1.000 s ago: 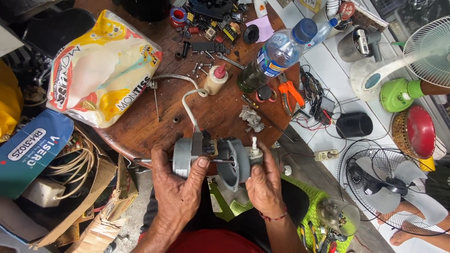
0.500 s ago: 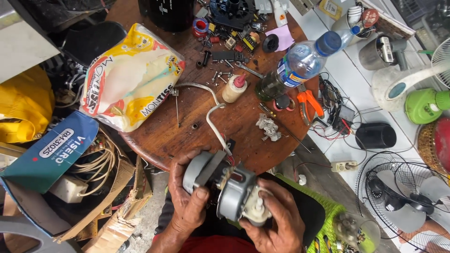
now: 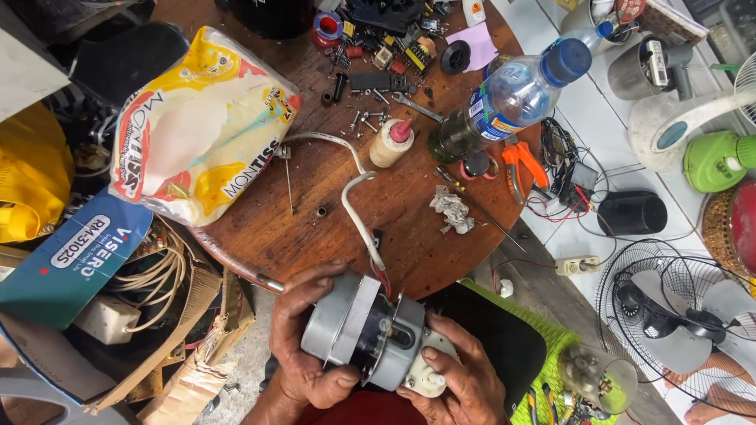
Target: The person is repairing a fan motor by lubricating the shaft and assembling the housing components using a screwdriver.
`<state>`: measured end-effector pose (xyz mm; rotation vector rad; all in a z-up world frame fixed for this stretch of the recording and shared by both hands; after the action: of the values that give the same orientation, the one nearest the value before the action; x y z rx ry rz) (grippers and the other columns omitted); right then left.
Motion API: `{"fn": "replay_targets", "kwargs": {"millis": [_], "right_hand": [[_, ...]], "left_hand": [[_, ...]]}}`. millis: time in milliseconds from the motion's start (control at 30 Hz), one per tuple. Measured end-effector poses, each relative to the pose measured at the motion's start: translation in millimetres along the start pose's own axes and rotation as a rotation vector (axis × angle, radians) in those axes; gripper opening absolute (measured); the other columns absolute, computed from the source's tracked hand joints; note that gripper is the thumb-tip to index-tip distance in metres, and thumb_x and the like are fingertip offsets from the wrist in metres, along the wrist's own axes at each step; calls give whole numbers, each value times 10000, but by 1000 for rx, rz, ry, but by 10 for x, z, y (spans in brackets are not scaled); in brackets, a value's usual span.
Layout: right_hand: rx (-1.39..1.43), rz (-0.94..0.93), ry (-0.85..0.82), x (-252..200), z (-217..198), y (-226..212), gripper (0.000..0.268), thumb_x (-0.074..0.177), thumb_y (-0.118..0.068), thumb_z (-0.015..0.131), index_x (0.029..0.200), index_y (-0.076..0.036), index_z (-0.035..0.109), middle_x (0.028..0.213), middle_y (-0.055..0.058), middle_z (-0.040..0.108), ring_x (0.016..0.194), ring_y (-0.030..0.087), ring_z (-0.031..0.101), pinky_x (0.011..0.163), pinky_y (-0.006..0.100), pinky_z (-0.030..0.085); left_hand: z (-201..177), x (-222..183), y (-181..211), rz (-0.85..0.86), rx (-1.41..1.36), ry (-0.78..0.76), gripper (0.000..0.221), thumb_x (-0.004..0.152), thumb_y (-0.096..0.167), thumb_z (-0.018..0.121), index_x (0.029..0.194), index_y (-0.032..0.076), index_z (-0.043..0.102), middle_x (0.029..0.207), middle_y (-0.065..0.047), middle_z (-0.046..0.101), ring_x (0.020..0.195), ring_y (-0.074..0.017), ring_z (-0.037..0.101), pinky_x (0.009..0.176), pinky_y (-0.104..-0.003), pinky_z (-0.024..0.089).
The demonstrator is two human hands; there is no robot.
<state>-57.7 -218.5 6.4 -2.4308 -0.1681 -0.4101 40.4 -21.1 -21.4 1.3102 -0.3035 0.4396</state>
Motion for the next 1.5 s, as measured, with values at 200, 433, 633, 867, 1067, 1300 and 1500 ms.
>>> {"fn": "replay_targets", "kwargs": {"millis": [200, 433, 633, 867, 1067, 1300, 1500], "right_hand": [[328, 36, 49, -58, 65, 197, 457, 866, -352, 818, 1214, -122, 629, 1371, 269, 620, 1321, 400, 665, 1121, 467, 587], [129, -15, 49, -44, -19, 90, 542, 817, -278, 883, 1288, -212, 623, 1383, 205, 633, 1302, 354, 696, 1076, 415, 641], [-19, -223, 55, 77, 38, -111, 591, 850, -434, 876, 1330, -261, 576, 1345, 138, 639, 1172, 320, 756, 975, 391, 686], [-50, -219, 121, 492, -46, -484, 442, 817, -419, 861, 1111, -162, 655, 1193, 137, 708, 1010, 263, 804, 853, 329, 717], [-58, 3, 201, 398, -415, 51, 572, 795, -319, 817, 1262, -62, 609, 1294, 158, 689, 1210, 276, 708, 1046, 322, 572], [-396, 167, -241, 1114, 210, 651, 550, 827, -375, 811, 1309, -151, 671, 1242, 91, 650, 1014, 281, 698, 716, 434, 649], [-487, 33, -263, 1277, 375, 603, 546, 884, -390, 743, 1365, -155, 631, 1167, 100, 639, 1074, 356, 642, 877, 485, 540]], "left_hand": [[39, 8, 95, 162, 1, -70, 704, 954, 601, 664, 1302, 16, 482, 1293, -271, 585, 1228, -370, 648, 1125, -586, 550], [43, -2, 70, 153, 23, -73, 700, 951, 621, 643, 1285, 26, 489, 1270, -269, 601, 1214, -385, 662, 1112, -582, 556], [9, -46, -136, -118, -162, 49, 713, 935, 652, 681, 1259, 37, 524, 1261, -226, 630, 1213, -314, 639, 1034, -457, 573], [-22, -25, -251, -308, -389, 204, 731, 907, 613, 786, 1281, 36, 536, 1305, -264, 621, 1260, -318, 610, 1034, -443, 548], [-170, 113, -330, -344, -520, 342, 662, 893, 503, 791, 1260, 8, 549, 1252, -243, 660, 1188, -371, 665, 1001, -477, 575], [-241, 1, -538, -506, -852, 482, 607, 899, 421, 734, 1287, -22, 590, 1190, -217, 676, 1085, -360, 668, 936, -487, 548], [-256, -61, -517, -684, -846, 670, 641, 901, 570, 616, 1223, 19, 676, 1090, -188, 738, 995, -380, 712, 824, -551, 591]]}}
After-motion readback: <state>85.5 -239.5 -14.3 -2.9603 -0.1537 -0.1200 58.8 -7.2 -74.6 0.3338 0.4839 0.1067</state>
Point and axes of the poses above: each hand's wrist, its own x-axis towards the middle knuckle, its own z-axis out of the palm, y = z × x, the point moved 8 cm from there along x, towards the middle knuckle
